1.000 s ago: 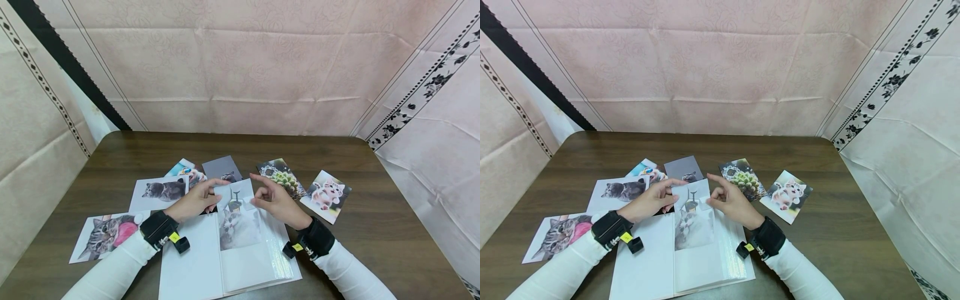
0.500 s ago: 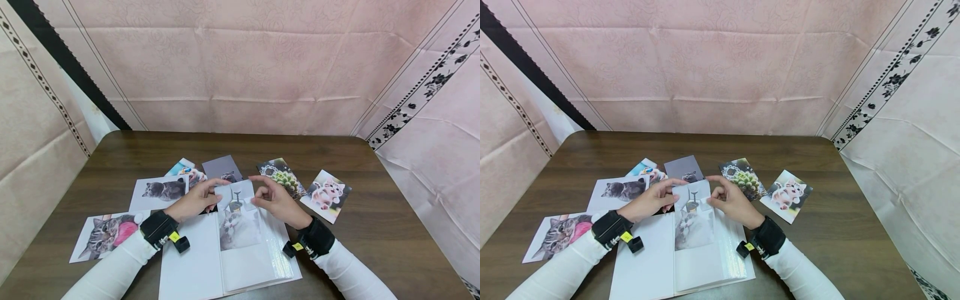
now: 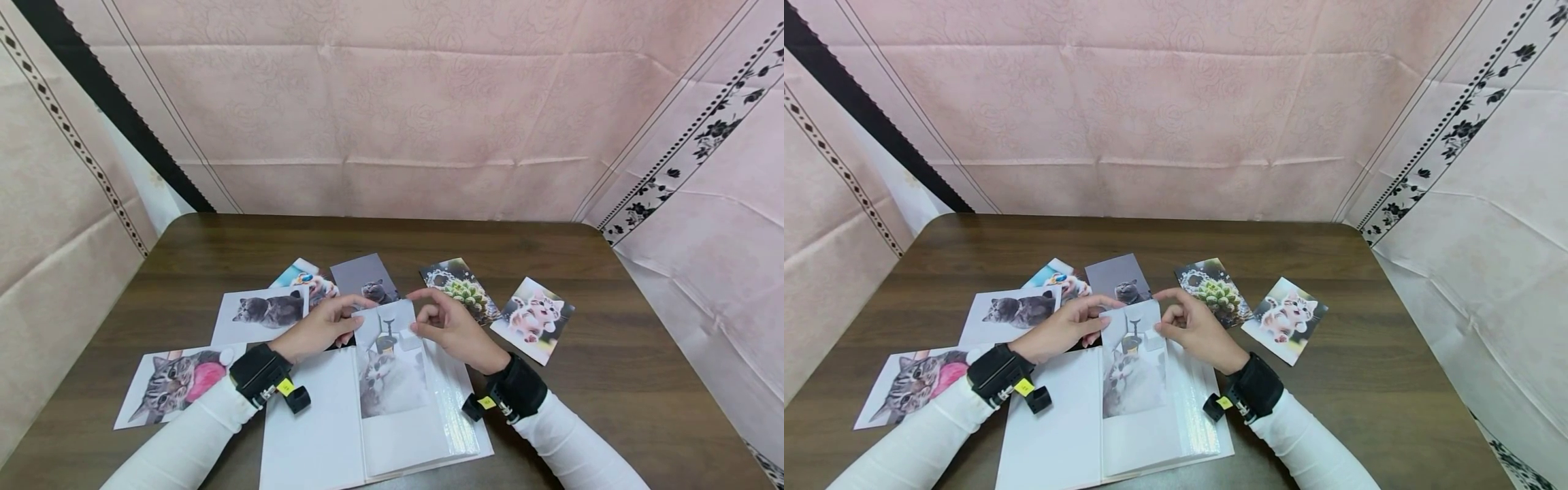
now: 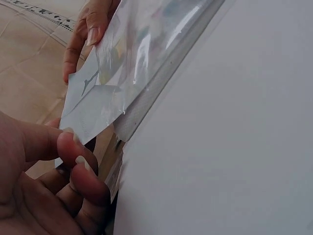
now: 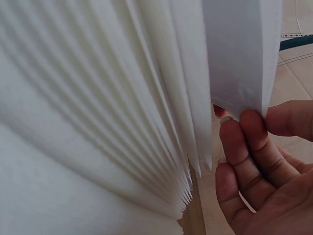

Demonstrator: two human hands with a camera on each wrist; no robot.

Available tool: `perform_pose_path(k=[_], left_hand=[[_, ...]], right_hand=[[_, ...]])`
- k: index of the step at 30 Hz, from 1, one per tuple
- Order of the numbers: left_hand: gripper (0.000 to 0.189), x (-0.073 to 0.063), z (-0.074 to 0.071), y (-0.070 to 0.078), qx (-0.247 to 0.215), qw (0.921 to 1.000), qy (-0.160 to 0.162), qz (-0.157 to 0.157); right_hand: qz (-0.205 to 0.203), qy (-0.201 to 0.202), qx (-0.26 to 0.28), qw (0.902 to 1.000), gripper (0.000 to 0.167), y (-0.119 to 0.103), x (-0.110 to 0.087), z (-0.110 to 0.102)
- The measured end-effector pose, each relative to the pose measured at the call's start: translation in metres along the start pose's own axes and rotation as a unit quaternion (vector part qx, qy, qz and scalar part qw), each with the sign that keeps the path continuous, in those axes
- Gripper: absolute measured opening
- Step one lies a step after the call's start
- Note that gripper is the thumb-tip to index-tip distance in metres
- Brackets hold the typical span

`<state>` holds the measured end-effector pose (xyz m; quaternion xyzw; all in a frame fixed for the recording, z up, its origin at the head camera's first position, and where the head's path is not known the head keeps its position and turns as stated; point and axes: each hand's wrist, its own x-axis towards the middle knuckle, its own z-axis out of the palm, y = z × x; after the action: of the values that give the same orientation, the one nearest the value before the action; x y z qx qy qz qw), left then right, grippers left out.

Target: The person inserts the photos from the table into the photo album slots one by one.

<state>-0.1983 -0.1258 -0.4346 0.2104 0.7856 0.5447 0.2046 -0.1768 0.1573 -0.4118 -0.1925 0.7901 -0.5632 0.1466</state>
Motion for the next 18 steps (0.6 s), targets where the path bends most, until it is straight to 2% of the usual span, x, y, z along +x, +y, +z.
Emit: perform_pose_path(k=[8,18], left_hand=[[0.031,0.0017,0.0001,-0.0024,0.019,0.9997,-0.005,0.013],[0.028,-0.0013,0.0,0.0018,0.035,0.9993,-0.006,0.007]], right_hand=[[-0.001,0.005,-0.006,1.0,0.039,0.0006,-0.0008,0.0003],[-0.009,0.004,-0.002,0.9999,0.028,-0.0016,-0.0017,0.0013]])
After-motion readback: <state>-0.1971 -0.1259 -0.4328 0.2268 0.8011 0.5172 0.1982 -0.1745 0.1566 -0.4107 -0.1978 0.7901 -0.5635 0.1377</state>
